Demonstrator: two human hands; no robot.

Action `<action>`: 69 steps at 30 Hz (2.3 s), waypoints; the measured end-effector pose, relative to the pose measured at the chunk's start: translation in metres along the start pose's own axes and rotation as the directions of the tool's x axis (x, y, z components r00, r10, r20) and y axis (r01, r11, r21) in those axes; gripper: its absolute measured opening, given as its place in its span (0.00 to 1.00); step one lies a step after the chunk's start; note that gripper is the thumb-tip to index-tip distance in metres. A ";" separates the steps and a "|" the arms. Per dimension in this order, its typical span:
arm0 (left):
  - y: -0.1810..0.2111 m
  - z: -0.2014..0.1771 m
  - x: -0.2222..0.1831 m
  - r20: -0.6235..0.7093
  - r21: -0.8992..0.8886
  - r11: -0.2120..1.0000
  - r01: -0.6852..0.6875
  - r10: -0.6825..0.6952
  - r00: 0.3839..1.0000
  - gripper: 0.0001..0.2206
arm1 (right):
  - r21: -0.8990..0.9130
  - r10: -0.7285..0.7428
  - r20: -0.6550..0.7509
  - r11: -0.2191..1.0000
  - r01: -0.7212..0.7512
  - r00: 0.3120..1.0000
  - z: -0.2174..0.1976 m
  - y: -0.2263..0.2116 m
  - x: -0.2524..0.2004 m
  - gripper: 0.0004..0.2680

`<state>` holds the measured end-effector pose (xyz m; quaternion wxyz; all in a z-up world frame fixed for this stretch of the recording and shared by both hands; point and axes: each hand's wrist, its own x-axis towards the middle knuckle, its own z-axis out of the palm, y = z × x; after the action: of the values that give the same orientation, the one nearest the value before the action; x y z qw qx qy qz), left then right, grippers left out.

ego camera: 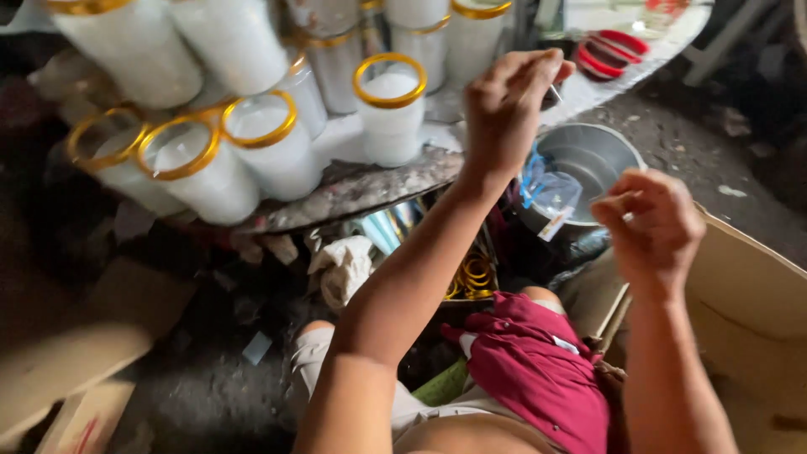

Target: Attaching gold-colored rings to the tops of white candle jars in a production setting.

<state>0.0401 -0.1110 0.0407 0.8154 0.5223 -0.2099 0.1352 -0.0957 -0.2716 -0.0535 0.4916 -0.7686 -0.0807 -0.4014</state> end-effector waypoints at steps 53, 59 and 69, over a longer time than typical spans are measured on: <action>0.039 -0.195 0.016 0.403 0.326 0.926 -0.191 0.047 0.914 0.45 | 0.172 -0.501 0.590 0.844 0.507 0.634 0.154 -0.040 0.160 0.10; 0.045 -0.178 -0.015 0.292 0.665 0.676 -0.316 0.154 0.944 0.48 | 0.140 -0.489 0.512 0.859 0.492 0.706 0.162 -0.076 0.125 0.07; 0.042 -0.161 -0.003 0.059 0.754 0.650 -0.090 0.070 0.996 0.49 | -0.052 -0.176 0.453 0.974 0.223 0.874 0.124 -0.087 0.075 0.04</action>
<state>0.0514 0.0527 0.0133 0.5150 0.8057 -0.1674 0.2399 -0.0244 -0.1466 0.0347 0.3760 -0.8517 -0.2490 -0.2670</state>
